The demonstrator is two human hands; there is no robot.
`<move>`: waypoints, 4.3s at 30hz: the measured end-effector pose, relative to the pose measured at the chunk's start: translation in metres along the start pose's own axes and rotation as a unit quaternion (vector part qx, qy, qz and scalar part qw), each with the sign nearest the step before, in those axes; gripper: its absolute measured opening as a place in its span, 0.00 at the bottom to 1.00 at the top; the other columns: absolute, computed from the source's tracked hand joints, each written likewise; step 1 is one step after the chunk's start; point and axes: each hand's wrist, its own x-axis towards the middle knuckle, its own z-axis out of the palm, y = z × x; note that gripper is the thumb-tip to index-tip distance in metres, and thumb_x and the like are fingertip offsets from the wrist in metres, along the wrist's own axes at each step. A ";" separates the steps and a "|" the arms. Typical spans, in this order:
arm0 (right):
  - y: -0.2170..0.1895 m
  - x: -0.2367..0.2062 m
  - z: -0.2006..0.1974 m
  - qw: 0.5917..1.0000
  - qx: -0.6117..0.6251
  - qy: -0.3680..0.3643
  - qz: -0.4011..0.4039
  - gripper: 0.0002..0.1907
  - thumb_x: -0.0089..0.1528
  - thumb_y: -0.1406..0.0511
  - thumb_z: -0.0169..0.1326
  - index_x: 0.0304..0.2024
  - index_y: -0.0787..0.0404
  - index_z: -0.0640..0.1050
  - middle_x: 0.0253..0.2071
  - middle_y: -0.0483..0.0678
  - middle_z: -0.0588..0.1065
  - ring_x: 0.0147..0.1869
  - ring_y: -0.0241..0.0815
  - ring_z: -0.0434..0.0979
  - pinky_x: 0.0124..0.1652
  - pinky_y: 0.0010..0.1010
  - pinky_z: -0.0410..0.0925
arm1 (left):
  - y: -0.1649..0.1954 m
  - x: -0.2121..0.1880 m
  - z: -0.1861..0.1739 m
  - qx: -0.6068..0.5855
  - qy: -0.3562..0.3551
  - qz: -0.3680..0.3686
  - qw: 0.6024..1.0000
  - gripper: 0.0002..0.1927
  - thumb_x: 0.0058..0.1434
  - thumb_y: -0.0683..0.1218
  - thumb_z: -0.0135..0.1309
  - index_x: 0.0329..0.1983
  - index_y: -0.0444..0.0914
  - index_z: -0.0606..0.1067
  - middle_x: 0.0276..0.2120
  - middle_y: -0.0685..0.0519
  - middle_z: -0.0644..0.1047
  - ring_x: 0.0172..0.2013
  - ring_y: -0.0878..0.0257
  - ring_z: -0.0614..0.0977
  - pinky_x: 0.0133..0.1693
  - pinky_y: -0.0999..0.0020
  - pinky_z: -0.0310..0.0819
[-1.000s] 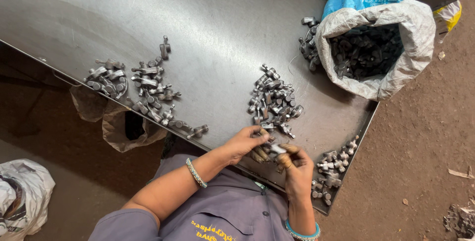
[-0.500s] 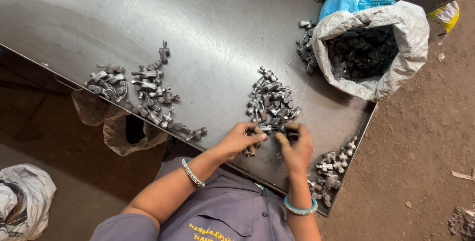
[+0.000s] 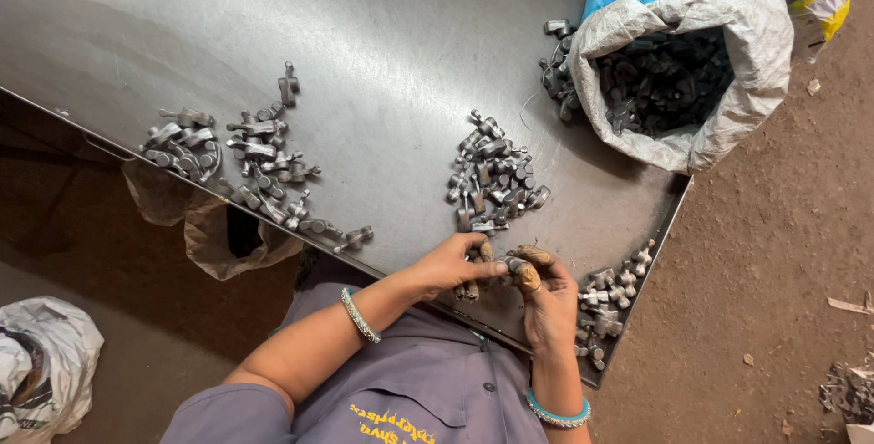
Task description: The person sorts small metal castings on a metal table, picking up individual pieces by hand, looking them over, and placing accepted pieces into a large open sack at the edge of the table while rejected pieces are set aside. The person continues handling the pieces one at a time throughout the episode.
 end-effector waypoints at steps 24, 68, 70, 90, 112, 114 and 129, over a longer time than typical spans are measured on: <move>0.029 0.007 -0.028 0.987 -0.153 0.048 -0.008 0.23 0.60 0.50 0.62 0.33 0.66 0.80 0.24 0.40 0.74 0.23 0.28 0.68 0.22 0.20 0.61 | -0.003 0.002 -0.007 -0.110 -0.063 -0.099 0.987 0.21 0.70 0.60 0.51 0.39 0.37 0.76 0.26 0.58 0.76 0.23 0.73 0.76 0.23 0.76 0.73; -0.006 0.019 -0.024 0.999 0.046 0.028 0.001 0.20 0.54 0.69 0.67 0.47 0.63 0.76 0.42 0.47 0.79 0.40 0.37 0.81 0.40 0.26 0.75 | 0.022 0.006 -0.022 -0.205 0.059 -0.088 0.973 0.16 0.66 0.55 0.57 0.44 0.37 0.76 0.29 0.56 0.79 0.24 0.70 0.80 0.24 0.74 0.76; -0.003 0.013 -0.028 0.994 0.097 0.023 0.034 0.19 0.57 0.67 0.66 0.49 0.63 0.78 0.41 0.47 0.80 0.39 0.36 0.79 0.38 0.25 0.73 | 0.021 0.005 -0.022 -0.203 0.054 -0.091 0.973 0.16 0.66 0.55 0.57 0.44 0.37 0.76 0.29 0.56 0.79 0.24 0.70 0.80 0.23 0.75 0.76; -0.007 -0.001 -0.035 0.966 0.208 -0.058 0.141 0.18 0.65 0.64 0.61 0.51 0.73 0.76 0.38 0.55 0.79 0.35 0.39 0.75 0.30 0.25 0.69 | 0.022 0.005 -0.021 -0.177 0.048 -0.092 0.979 0.17 0.66 0.56 0.58 0.44 0.37 0.76 0.30 0.56 0.80 0.23 0.70 0.80 0.22 0.76 0.75; -0.057 0.054 0.057 0.722 -0.666 0.052 -0.181 0.28 0.49 0.68 0.71 0.51 0.60 0.78 0.46 0.53 0.78 0.53 0.52 0.74 0.52 0.39 0.67 | 0.027 -0.019 -0.020 0.014 0.095 -0.003 0.995 0.17 0.57 0.41 0.64 0.50 0.34 0.82 0.32 0.52 0.82 0.23 0.65 0.82 0.24 0.71 0.76; -0.053 0.044 0.047 0.752 -0.642 0.084 -0.126 0.27 0.48 0.66 0.73 0.49 0.60 0.78 0.43 0.50 0.79 0.48 0.48 0.75 0.48 0.36 0.70 | 0.032 -0.026 -0.022 0.128 0.131 -0.017 0.983 0.18 0.55 0.41 0.65 0.50 0.36 0.83 0.32 0.50 0.84 0.21 0.65 0.82 0.23 0.71 0.74; 0.003 0.007 -0.049 0.977 0.201 -0.006 0.071 0.12 0.64 0.71 0.62 0.49 0.65 0.78 0.44 0.53 0.79 0.45 0.45 0.80 0.40 0.25 0.72 | 0.029 -0.006 -0.004 0.183 0.120 -0.002 0.976 0.24 0.53 0.43 0.67 0.52 0.27 0.79 0.37 0.46 0.84 0.23 0.67 0.82 0.27 0.71 0.78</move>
